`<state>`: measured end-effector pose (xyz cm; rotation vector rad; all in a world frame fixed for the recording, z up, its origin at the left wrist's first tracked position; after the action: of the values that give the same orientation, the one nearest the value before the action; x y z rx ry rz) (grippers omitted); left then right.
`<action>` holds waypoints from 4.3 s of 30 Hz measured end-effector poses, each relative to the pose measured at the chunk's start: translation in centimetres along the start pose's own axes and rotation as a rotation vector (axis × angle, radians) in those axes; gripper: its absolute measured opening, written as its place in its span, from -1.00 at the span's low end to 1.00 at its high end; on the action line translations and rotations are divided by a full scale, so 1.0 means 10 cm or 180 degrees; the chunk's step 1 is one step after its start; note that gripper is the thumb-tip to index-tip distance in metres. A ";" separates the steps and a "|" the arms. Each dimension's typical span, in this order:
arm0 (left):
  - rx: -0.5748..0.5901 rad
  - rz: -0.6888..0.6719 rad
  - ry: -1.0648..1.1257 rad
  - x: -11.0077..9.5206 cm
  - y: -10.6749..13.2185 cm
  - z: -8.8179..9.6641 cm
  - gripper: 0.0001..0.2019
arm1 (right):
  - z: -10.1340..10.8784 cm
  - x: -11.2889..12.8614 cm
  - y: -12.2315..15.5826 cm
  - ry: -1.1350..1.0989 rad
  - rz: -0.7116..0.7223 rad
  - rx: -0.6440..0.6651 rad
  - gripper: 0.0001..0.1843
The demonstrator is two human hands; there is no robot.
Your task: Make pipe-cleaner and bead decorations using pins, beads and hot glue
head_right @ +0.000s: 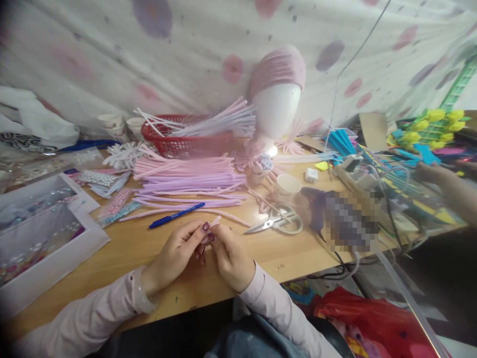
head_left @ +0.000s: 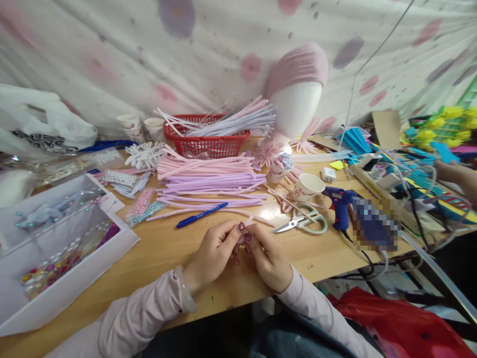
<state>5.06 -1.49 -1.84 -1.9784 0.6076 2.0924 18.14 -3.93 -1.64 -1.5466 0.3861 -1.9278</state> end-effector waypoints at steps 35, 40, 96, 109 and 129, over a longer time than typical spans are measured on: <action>0.0554 0.0167 0.0439 0.00 0.01 0.04 -0.60 | 0.00 -0.08 0.04 -0.0214 -0.0621 -0.0544 -0.60; 0.0061 -0.0030 -0.0014 -0.05 0.03 0.08 -0.61 | 0.08 -0.02 0.06 0.0398 -0.0095 -0.0420 -0.71; 0.0259 -0.0188 0.0260 -0.13 -0.03 0.21 -0.60 | 0.12 -0.06 -0.09 0.1126 0.0533 0.0001 -0.79; 0.0659 0.0335 0.1131 -0.10 -0.04 0.17 -0.71 | 0.20 0.01 -0.03 0.1848 0.0484 -0.0712 -0.90; 0.0518 0.0217 0.0405 -0.20 0.00 0.15 -0.87 | 0.12 0.02 -0.09 0.0921 0.0093 0.0123 -0.73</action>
<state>3.87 -0.55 0.14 -2.0353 0.8515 1.8967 19.02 -3.18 -0.66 -1.2319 0.4876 -2.1281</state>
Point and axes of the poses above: each hand's wrist, its own y-axis away from the middle knuckle, its own z-axis out of the back of the hand, x = y × z, the point moved 2 cm from there along -y, towards the middle knuckle, and after that the axes turned 13 degrees about z, right-handed, at the moved point
